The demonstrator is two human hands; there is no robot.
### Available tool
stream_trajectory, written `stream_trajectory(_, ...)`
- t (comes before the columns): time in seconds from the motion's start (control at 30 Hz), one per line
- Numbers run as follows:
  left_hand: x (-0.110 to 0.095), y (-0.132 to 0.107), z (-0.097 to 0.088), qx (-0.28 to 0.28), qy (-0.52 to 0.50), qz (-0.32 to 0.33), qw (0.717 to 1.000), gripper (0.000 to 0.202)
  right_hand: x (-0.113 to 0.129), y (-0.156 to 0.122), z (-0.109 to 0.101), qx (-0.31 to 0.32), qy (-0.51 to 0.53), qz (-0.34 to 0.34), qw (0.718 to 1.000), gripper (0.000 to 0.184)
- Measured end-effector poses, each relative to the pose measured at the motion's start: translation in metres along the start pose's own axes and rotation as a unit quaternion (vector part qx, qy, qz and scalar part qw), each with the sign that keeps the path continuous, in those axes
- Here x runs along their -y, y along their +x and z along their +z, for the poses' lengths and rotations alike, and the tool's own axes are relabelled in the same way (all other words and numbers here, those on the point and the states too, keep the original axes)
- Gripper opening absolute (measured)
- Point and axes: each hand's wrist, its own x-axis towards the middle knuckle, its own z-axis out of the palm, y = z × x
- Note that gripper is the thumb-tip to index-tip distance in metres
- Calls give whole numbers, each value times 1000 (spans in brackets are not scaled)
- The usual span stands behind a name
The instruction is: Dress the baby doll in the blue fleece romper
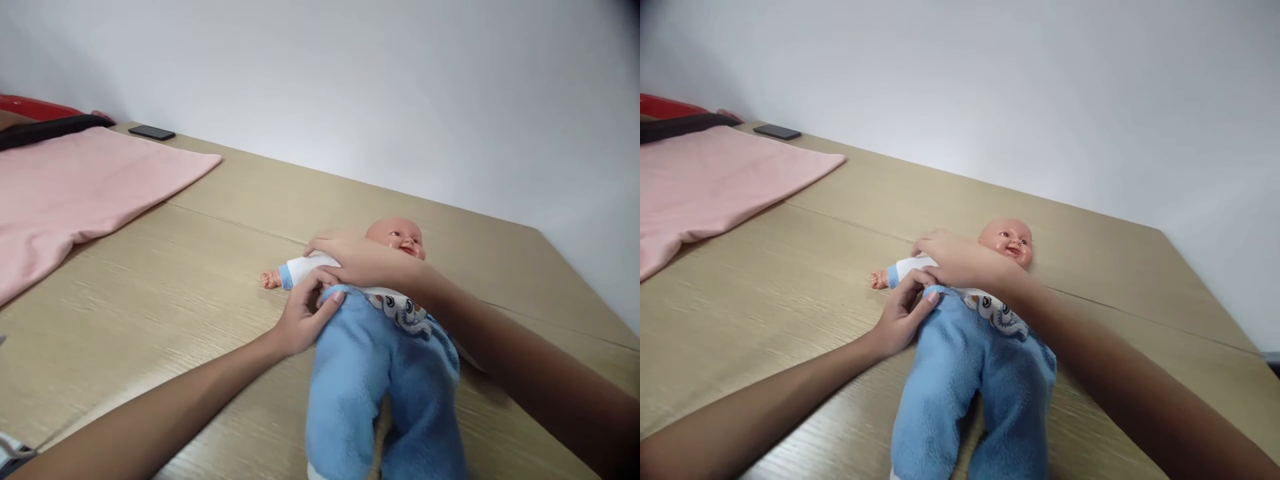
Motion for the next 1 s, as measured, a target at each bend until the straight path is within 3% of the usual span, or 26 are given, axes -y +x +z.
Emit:
stream_trajectory(0.1, 1, -2, 0, -18, 31, -9, 999, 33, -9, 29, 18, 64, -39, -46, 996, 32)
stream_trajectory(0.27, 2, -7, 0, -25, 54, 6, 998, 29, -8, 39, 32, 59, -86, -47, 993, 15)
stream_trajectory(0.37, 1, -8, 0, -16, 65, 64, 996, 20, 1, 20, 18, 21, -48, -56, 997, 23)
stream_trajectory(0.47, 0, -8, -2, 13, 85, 147, 985, 6, 5, -9, 2, -116, 45, -12, 992, 43)
stream_trajectory(0.53, 1, -9, -4, 33, 94, 192, 976, 8, 4, -27, -2, -184, 108, 19, 977, 44)
stream_trajectory(0.6, 3, -11, -6, 38, 97, 216, 971, 12, 0, -43, -2, -195, 156, 29, 968, 42)
stream_trajectory(0.73, 9, -19, -8, 27, 79, 237, 968, 5, -6, -63, 8, -143, 154, -9, 978, 46)
stream_trajectory(0.83, 7, -18, -3, -21, 38, 206, 978, 8, -7, -65, 18, -119, 136, -56, 982, 33)
stream_trajectory(0.93, 3, -6, 2, -122, 14, 87, 989, 16, -10, -60, 22, -98, 146, -91, 980, 25)
stream_trajectory(1.0, 1, 6, 3, -145, 16, 15, 989, 26, -12, -58, 20, -87, 163, -79, 980, 29)
